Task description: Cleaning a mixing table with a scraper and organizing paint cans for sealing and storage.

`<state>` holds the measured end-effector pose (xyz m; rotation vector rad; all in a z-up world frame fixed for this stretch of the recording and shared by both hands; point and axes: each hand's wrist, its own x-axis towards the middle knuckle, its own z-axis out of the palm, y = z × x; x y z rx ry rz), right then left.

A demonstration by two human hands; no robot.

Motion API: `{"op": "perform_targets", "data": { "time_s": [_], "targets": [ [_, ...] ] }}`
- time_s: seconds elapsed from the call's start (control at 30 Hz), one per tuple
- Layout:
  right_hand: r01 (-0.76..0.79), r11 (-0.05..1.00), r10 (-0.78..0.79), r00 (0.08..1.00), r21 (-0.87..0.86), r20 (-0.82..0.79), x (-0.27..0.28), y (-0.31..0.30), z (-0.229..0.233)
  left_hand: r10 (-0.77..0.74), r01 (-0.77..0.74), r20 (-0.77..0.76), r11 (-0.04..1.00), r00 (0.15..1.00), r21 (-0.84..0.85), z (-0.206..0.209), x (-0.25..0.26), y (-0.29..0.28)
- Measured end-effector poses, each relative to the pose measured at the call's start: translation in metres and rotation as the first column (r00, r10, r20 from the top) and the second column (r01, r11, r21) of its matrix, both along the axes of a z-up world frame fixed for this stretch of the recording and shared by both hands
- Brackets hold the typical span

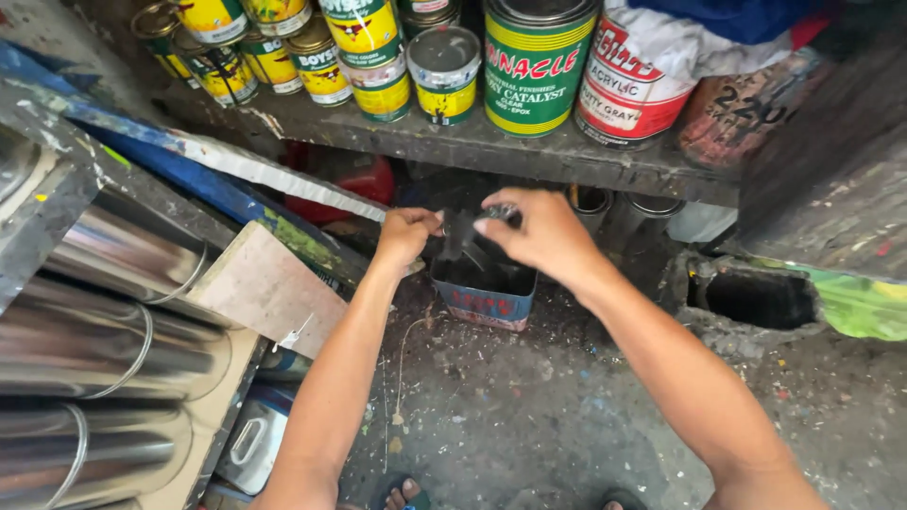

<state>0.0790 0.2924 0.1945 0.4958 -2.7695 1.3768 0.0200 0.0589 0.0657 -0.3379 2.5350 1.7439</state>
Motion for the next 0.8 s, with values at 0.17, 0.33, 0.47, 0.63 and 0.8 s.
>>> {"op": "perform_targets", "data": {
  "time_s": [0.17, 0.33, 0.47, 0.63, 0.8],
  "targets": [
    [-0.043, 0.999, 0.043, 0.998, 0.003, -0.046, 0.01, 0.002, -0.02, 0.004, -0.005, -0.028, 1.0, 1.0, -0.031, -0.002, -0.003, -0.002],
    [-0.097, 0.995, 0.098, 0.987, 0.017, -0.126, 0.009, -0.001, -0.039, -0.013, 0.007, -0.07, 0.996, 0.997, -0.09, -0.022, -0.012, -0.006],
    [-0.117, 0.992, 0.122, 0.988, 0.056, -0.094, 0.016, -0.001, -0.028, -0.02, 0.014, -0.058, 0.995, 0.998, -0.099, -0.019, -0.012, -0.006],
    [-0.139, 0.983, 0.15, 0.985, 0.123, -0.085, 0.014, -0.002, -0.038, -0.012, 0.002, -0.065, 0.99, 0.998, -0.142, 0.001, -0.004, -0.001],
    [-0.129, 0.991, 0.134, 0.983, 0.045, -0.125, 0.015, -0.005, -0.021, 0.016, -0.019, -0.022, 0.984, 1.0, -0.18, 0.009, 0.004, 0.004]
  ]
}}
